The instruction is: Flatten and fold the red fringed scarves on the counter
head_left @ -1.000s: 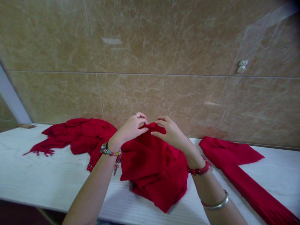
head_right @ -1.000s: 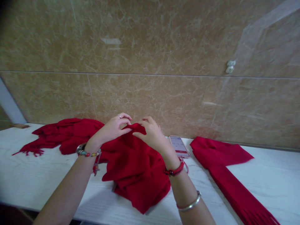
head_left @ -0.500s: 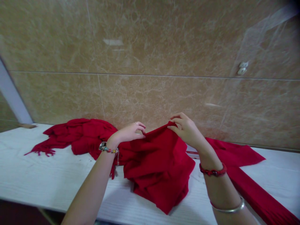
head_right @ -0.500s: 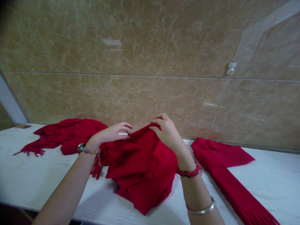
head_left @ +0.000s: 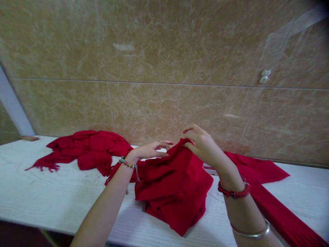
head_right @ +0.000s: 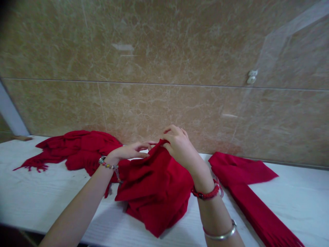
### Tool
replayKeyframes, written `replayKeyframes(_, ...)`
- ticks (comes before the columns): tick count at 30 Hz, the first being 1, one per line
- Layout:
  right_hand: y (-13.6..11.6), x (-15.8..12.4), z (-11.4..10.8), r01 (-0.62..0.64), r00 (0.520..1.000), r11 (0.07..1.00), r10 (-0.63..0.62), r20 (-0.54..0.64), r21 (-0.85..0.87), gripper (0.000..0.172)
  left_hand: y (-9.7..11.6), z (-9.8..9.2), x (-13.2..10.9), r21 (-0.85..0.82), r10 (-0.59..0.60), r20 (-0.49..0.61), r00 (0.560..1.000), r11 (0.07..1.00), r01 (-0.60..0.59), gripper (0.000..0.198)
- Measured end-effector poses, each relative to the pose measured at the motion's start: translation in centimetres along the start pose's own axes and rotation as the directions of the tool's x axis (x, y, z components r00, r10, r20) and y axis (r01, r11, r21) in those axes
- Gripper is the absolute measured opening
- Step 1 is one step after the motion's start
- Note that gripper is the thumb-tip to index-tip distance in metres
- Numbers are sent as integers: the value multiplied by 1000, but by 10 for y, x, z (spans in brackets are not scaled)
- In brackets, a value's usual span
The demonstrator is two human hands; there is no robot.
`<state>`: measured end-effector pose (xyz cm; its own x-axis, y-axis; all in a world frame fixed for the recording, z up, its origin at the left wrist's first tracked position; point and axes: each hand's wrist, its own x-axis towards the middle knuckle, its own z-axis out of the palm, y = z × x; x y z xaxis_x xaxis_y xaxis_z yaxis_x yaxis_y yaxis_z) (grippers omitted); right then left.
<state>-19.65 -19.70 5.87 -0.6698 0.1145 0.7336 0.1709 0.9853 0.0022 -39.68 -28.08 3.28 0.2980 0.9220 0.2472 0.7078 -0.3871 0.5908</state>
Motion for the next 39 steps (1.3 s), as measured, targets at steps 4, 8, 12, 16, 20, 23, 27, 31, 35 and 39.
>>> replayKeyframes(4,4,-2,1,-53,997,998,51,-49,-26,12,7,-9,-2,154,11,-303,953,987,37,12)
replayKeyframes(8,6,-2,4,-111,993,989,107,-39,-99,9,23,-15,-8,363,143,-523,840,930,67,12)
replayKeyframes(12,7,0,4,-178,977,976,161,-138,-124,11,49,-11,-9,514,319,-647,693,854,86,10)
replayKeyframes(16,8,0,7,-192,970,981,188,-154,-5,22,58,-3,-3,492,144,-615,775,839,234,11)
replayKeyframes(20,6,-2,20,-135,991,984,135,12,114,35,49,3,4,505,44,-458,888,835,218,10)
replayKeyframes(23,2,0,30,-164,986,980,158,61,111,10,45,3,4,484,49,-416,908,857,176,13)
replayKeyframes(27,-2,4,36,-163,987,972,161,27,168,13,43,-1,1,470,72,-423,903,869,151,14)
replayKeyframes(31,-2,4,40,-124,992,968,113,62,216,17,39,-3,0,469,98,-396,913,876,109,14)
replayKeyframes(35,0,4,44,-145,988,941,121,97,305,20,37,-3,0,471,98,-378,921,876,100,15)
replayKeyframes(39,2,5,43,-161,986,943,142,85,290,9,35,-4,0,427,67,-391,918,896,117,18)
